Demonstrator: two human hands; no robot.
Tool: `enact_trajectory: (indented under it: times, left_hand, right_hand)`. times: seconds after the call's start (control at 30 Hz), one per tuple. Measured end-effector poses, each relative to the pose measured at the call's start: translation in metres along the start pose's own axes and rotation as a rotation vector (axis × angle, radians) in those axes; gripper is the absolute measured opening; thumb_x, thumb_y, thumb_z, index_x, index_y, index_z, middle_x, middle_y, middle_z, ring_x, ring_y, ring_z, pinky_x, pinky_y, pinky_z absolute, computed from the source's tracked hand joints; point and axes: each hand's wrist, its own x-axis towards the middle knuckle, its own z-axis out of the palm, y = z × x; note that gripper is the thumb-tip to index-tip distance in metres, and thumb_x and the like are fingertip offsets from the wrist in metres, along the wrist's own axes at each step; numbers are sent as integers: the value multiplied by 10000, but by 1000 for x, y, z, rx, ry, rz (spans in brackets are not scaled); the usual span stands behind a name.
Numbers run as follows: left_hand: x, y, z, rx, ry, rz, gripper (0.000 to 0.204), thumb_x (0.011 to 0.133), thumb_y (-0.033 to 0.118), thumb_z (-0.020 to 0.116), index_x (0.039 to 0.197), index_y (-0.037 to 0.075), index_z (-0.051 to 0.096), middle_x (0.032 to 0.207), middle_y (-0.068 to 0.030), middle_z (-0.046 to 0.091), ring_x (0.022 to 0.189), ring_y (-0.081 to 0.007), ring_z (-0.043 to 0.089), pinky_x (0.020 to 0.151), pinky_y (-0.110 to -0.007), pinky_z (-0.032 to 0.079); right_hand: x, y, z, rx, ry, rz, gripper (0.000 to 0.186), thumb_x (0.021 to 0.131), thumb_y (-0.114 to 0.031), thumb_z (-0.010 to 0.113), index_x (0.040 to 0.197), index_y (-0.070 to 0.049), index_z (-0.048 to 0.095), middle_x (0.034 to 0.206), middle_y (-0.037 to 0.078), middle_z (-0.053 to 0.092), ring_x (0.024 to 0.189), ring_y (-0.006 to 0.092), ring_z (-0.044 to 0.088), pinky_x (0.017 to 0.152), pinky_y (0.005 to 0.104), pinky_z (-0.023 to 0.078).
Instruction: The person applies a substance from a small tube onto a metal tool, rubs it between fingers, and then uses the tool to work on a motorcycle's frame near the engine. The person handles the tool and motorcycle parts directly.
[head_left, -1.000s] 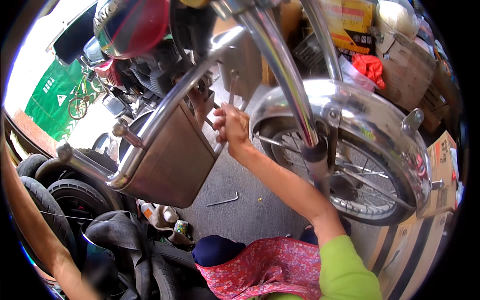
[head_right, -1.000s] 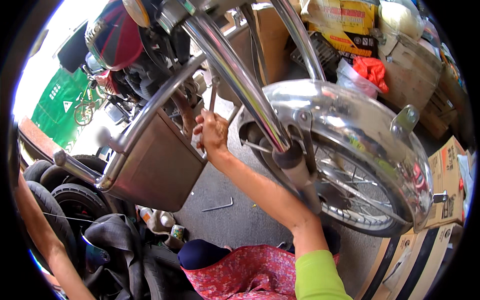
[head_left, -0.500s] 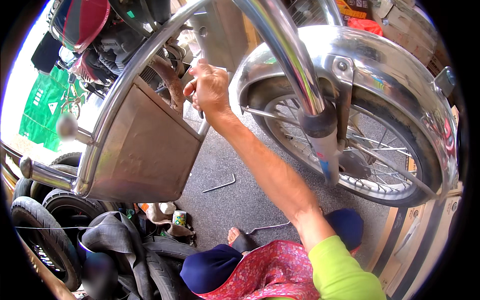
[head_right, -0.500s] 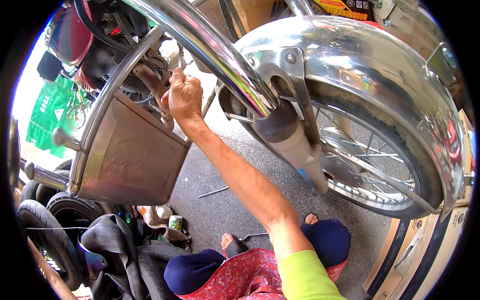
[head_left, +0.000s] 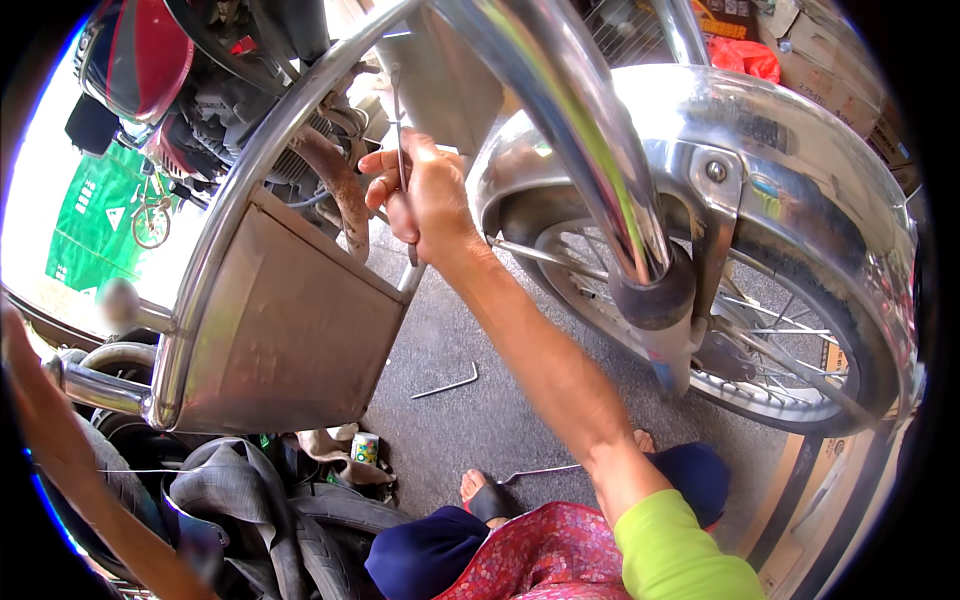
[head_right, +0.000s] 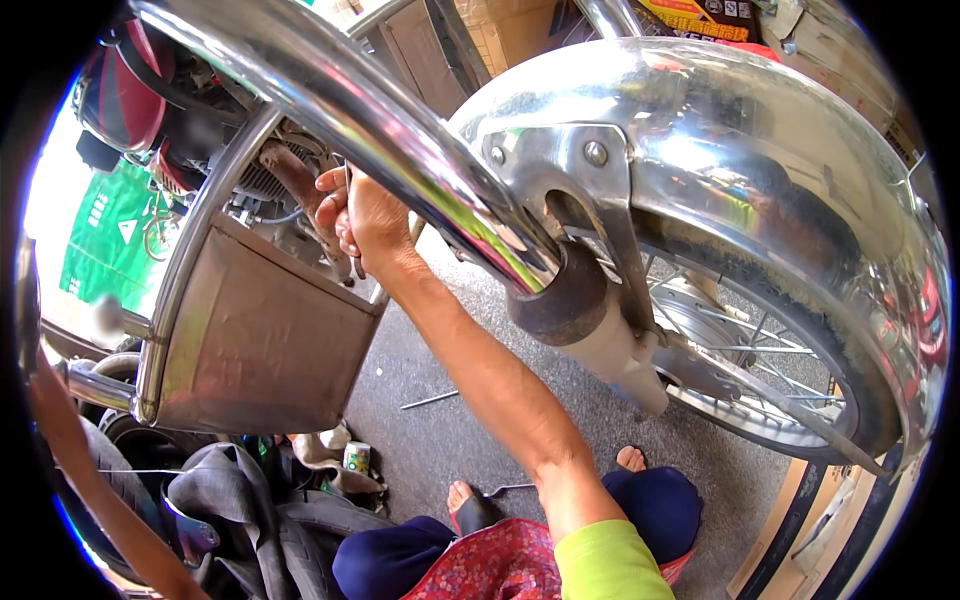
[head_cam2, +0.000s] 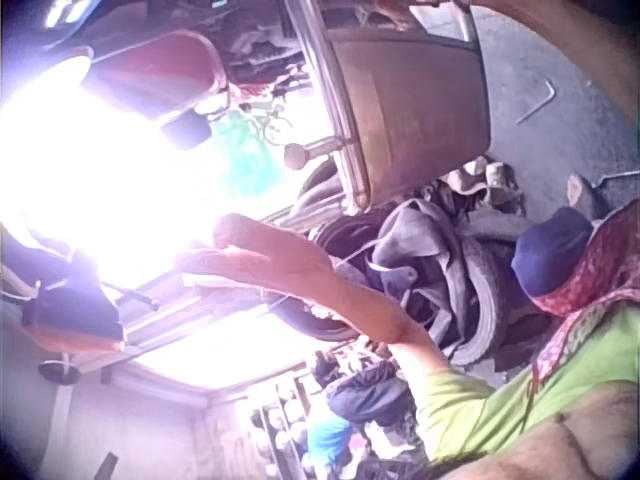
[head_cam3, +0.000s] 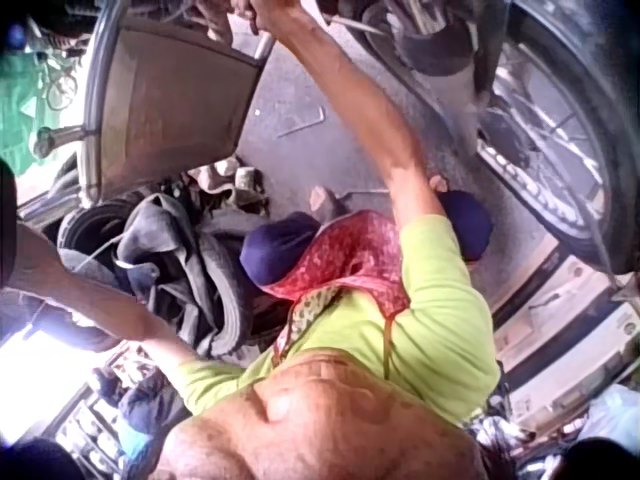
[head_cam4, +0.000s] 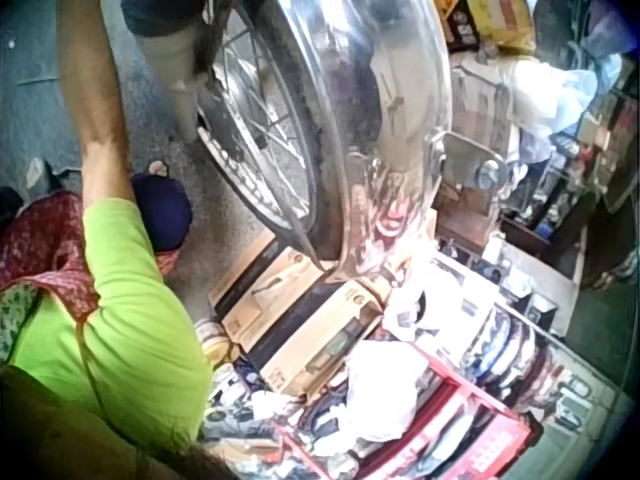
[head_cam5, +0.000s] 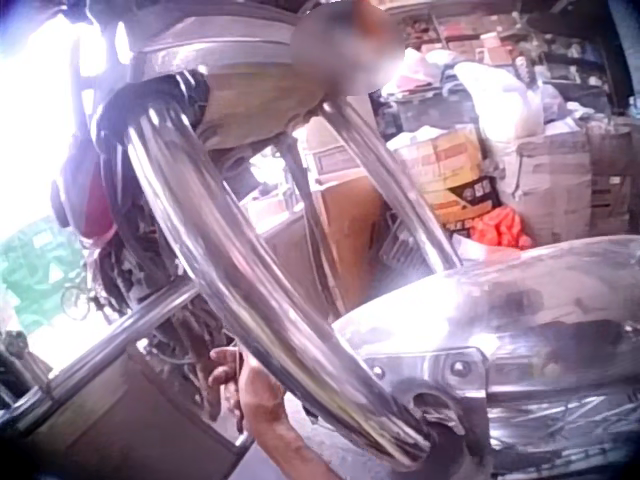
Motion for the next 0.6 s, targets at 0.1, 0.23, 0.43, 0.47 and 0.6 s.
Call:
enact_trajectory:
  times: [0.1, 0.23, 0.43, 0.47, 0.6]
  left_hand:
    - [-18, 5, 37, -134, -83, -23, 880, 914, 546, 546, 1446, -66, 204, 1240, -234, 509, 807, -282, 607, 601, -357, 523]
    - [-24, 41, 67, -249, -91, -271, 788, 931, 580, 465, 1456, 29, 260, 1097, -150, 574, 689, -162, 551, 509, -274, 431]
    - [-20, 90, 71, -166, -117, -436, 836, 890, 750, 279, 1494, 173, 300, 791, -21, 645, 484, 16, 426, 379, -145, 280]
    - [-21, 91, 74, -183, -127, -433, 844, 885, 756, 279, 1494, 173, 300, 789, -20, 645, 481, 15, 423, 379, -145, 278]
    - [-21, 92, 64, -209, -150, -424, 876, 865, 780, 278, 1494, 171, 300, 782, -17, 641, 467, 15, 412, 379, -146, 271]
  right_hand:
    - [7, 11, 7, 7, 62, -38, 523, 996, -392, 407, 830, 68, 592, 550, 98, 544, 303, 72, 346, 283, 229, 230]
    - [14, 14, 12, -55, 57, -189, 524, 980, -425, 458, 819, 55, 590, 550, 82, 536, 342, 74, 378, 301, 235, 248]
    - [31, 27, 18, -278, 2, -383, 589, 993, -495, 416, 786, 25, 602, 526, 54, 523, 383, 90, 414, 330, 239, 293]
    - [38, 28, 12, -290, -7, -370, 595, 994, -499, 410, 785, 23, 603, 524, 51, 520, 383, 87, 413, 330, 237, 295]
    - [67, 41, -10, -283, -91, -282, 616, 996, -517, 387, 779, 16, 608, 516, 36, 507, 385, 75, 412, 332, 229, 302]
